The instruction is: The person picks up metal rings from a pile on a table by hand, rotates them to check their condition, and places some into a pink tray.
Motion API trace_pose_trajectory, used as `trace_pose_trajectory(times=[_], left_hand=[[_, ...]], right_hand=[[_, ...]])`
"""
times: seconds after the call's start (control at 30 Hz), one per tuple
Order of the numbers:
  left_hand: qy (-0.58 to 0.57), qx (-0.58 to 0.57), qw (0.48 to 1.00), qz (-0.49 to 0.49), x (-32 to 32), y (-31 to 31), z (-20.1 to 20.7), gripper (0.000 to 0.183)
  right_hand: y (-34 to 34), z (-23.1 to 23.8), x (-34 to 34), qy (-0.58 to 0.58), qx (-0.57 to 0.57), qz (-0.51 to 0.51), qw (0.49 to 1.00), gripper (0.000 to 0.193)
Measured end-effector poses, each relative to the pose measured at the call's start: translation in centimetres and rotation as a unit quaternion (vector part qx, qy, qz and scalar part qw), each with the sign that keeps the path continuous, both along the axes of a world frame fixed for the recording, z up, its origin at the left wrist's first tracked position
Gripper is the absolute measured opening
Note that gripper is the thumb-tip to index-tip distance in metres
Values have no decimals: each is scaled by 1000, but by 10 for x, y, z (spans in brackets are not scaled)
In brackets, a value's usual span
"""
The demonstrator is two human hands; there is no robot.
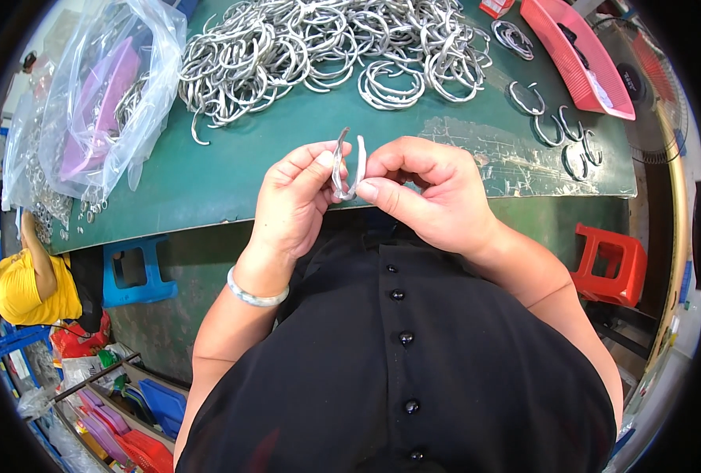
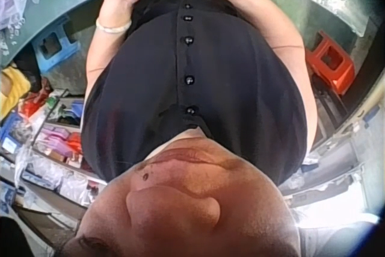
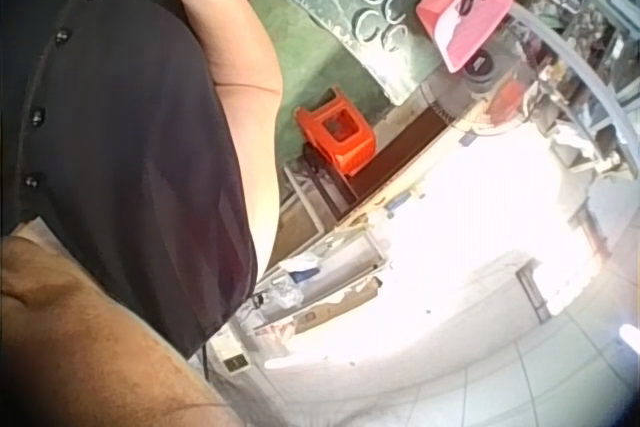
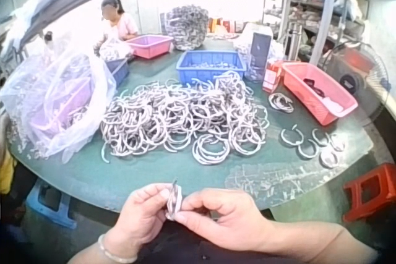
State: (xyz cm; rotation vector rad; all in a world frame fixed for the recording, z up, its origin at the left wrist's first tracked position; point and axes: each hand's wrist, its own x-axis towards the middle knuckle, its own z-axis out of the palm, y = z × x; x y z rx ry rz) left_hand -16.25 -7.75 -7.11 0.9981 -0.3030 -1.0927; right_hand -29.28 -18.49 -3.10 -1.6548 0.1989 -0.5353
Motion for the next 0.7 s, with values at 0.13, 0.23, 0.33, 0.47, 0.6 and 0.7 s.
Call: trace_pose_trajectory(times=[0.13,0.23,0.33,0.47,0.6,0.7], left_hand=[[3,0,1000,-5,1,0,0,18],[2,-7,1000,-2,0,0,-1,19],[0,-13,1000,-7,1,0,-1,20],[-8,-21,1000,-6,0,-1,-2,20],[-24,-20,1000,-2,0,-2,-5,20],[-79,6,997,4,-5,-4,-1,21]], right_hand=[[0,1,-1,8,-17,0,1000,7],[1,-3,-1,6,-17,-1,1000,8],[1,-2,-2,7,-55,-1,998,8],[1,-6,-5,2,-60,-8,998,10],[-3,-6,-11,1,-77,-31,997,7],[-15,-11,-24,17,-54,-64,996,7]])
